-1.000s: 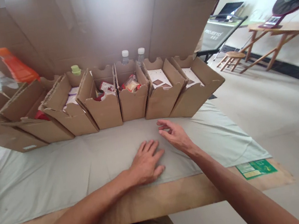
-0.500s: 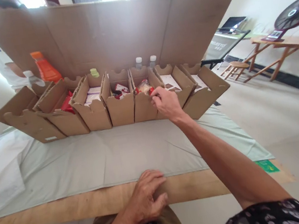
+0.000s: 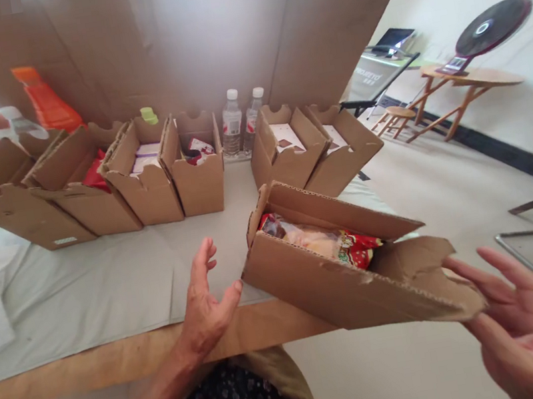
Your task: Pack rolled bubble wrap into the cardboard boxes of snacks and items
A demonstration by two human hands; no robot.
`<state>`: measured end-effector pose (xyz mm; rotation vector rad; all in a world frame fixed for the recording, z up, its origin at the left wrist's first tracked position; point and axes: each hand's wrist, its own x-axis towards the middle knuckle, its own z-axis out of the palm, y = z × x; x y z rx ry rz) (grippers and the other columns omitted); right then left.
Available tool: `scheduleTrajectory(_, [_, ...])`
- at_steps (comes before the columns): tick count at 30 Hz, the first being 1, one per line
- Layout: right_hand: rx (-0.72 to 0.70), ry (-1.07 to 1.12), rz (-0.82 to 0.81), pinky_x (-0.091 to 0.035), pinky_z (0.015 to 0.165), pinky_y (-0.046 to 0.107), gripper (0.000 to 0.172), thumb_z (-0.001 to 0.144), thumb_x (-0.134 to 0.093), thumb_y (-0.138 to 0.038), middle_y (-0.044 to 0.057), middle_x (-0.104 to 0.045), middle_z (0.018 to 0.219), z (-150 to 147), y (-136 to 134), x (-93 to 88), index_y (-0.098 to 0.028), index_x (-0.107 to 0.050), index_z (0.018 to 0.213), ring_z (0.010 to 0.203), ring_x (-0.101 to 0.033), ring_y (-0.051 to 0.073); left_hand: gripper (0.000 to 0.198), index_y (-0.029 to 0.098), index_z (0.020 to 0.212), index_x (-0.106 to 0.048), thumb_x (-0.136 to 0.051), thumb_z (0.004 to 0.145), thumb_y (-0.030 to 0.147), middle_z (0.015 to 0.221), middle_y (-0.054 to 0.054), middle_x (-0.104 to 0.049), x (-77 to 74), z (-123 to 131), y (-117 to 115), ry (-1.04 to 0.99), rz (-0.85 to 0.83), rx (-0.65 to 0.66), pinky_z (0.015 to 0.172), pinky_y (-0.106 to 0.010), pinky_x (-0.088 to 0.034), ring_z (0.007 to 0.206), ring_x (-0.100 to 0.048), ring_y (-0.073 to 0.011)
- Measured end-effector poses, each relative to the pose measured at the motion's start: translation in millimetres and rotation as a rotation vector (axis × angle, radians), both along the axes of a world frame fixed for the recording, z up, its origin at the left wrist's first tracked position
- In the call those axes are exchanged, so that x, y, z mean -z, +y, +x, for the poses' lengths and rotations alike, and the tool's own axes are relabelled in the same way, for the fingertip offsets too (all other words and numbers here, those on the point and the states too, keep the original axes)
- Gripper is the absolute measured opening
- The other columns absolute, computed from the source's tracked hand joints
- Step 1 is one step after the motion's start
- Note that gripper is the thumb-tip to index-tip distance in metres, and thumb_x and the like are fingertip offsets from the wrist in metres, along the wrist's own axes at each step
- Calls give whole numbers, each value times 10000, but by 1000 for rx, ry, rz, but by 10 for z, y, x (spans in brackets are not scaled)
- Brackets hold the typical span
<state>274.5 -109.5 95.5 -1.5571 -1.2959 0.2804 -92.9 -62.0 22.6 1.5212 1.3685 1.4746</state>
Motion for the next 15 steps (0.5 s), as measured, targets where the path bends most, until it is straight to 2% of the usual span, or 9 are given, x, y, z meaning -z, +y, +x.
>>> scheduleTrajectory(2, [-128,98,-98,-641,839,413,785,817,-792,-527,138,-684,1401,109,-50,230,-290,-537,1521,1162,-721,336,838,288,1624,-287,-685,887,293,1668,-144,-387,-54,62,97,-41,-50,56,1196,-564,-395,1502,-426,-348])
scheduleTrajectory(5, [-292,39,-178,-641,846,390,676,792,-794,-569,151,-721,1332,89,-80,575,-212,-664,1350,1171,-717,356,735,226,1550,-431,-682,864,305,1622,-152,-460,-85,208,123,-67,-154,200,1203,-541,-389,1466,-469,-355])
scheduleTrajectory(7, [-274,-55,-191,-631,861,424,591,793,-780,-592,146,-760,1233,-32,-55,712,-194,-713,1225,1146,-718,372,649,194,1471,-514,-669,848,290,1562,-152,-528,-81,304,67,-76,-185,285,1186,-513,-412,1408,-525,-349])
scheduleTrajectory(10, [-222,-161,-171,-612,833,438,447,847,-729,-589,115,-787,997,-277,88,694,-197,-749,1061,987,-737,347,595,180,1415,-540,-656,839,271,1451,-139,-614,-65,360,-42,-106,-172,254,1123,-456,-471,1329,-582,-325])
scheduleTrajectory(12, [-259,-187,-157,-599,773,414,384,874,-709,-573,92,-762,865,-437,277,579,-207,-755,980,884,-727,321,551,188,1389,-552,-655,852,257,1389,-119,-648,-70,299,-66,-116,-151,155,1093,-415,-485,1300,-597,-300])
scheduleTrajectory(15, [-366,-201,-155,-569,700,386,396,872,-703,-598,87,-731,803,-682,702,411,-207,-745,916,826,-701,302,489,204,1351,-575,-669,873,255,1339,-93,-669,-105,85,31,-109,-75,-8,1102,-388,-466,1288,-600,-274])
